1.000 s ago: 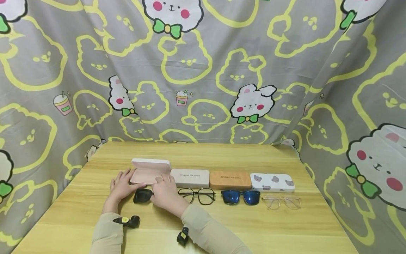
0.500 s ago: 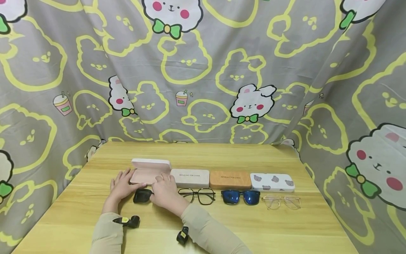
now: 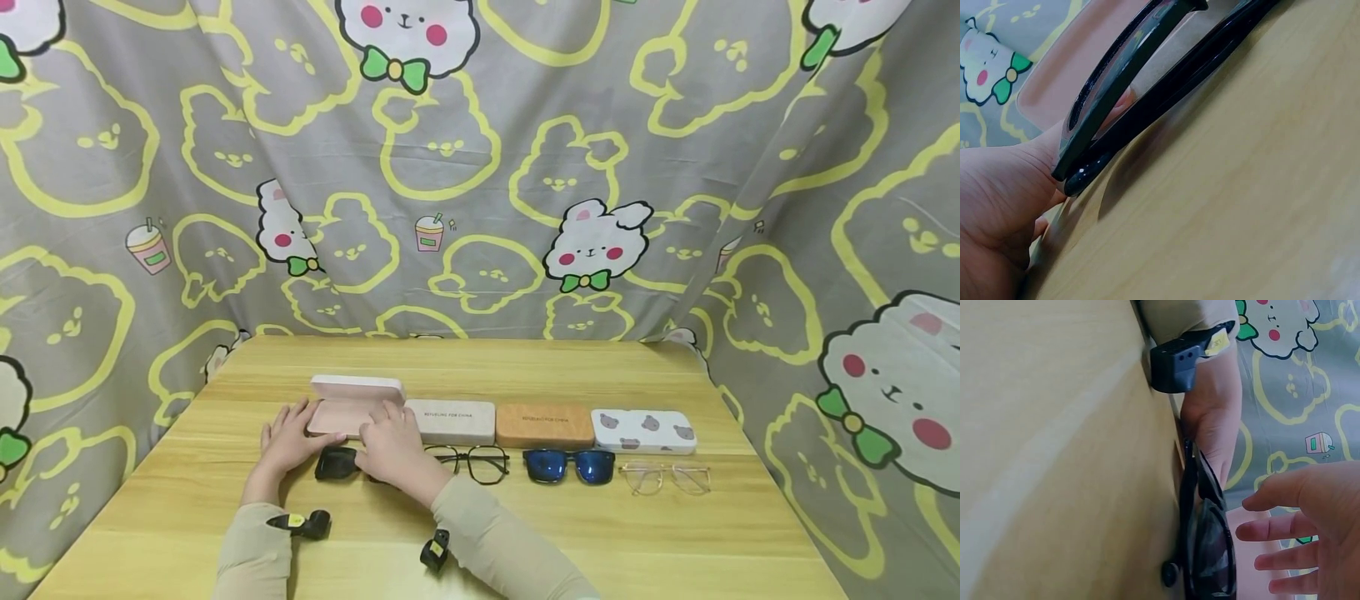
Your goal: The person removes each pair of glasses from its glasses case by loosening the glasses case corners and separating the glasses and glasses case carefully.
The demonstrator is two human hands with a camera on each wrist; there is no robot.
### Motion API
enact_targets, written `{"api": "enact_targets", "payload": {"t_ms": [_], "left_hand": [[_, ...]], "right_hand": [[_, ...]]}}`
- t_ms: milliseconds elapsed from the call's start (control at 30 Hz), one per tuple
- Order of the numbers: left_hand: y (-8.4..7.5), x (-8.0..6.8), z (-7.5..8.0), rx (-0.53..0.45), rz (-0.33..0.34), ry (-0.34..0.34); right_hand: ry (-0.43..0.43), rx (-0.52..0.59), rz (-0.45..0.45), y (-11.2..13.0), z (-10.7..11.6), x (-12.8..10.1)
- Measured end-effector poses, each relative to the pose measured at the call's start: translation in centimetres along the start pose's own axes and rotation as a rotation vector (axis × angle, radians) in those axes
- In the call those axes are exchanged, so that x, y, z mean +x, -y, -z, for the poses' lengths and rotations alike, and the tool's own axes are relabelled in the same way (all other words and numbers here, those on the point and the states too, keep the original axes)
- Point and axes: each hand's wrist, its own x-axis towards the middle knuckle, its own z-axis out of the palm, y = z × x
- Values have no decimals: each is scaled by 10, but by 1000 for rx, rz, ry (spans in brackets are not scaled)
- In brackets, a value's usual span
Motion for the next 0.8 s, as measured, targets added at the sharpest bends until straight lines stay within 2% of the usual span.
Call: {"api": "enact_targets", "payload": {"t_ms": [267,533,800], "left_hand": [[-1,0,0,-6,3,-6],[1,1,-1,-7,7,-2],[0,1,0,-11,4,-4]], "right_hand": [[-67,0,24,-5,8,4],[-98,-4,28,-9,15,9],[-229,-14,78,-16,16,20]]}}
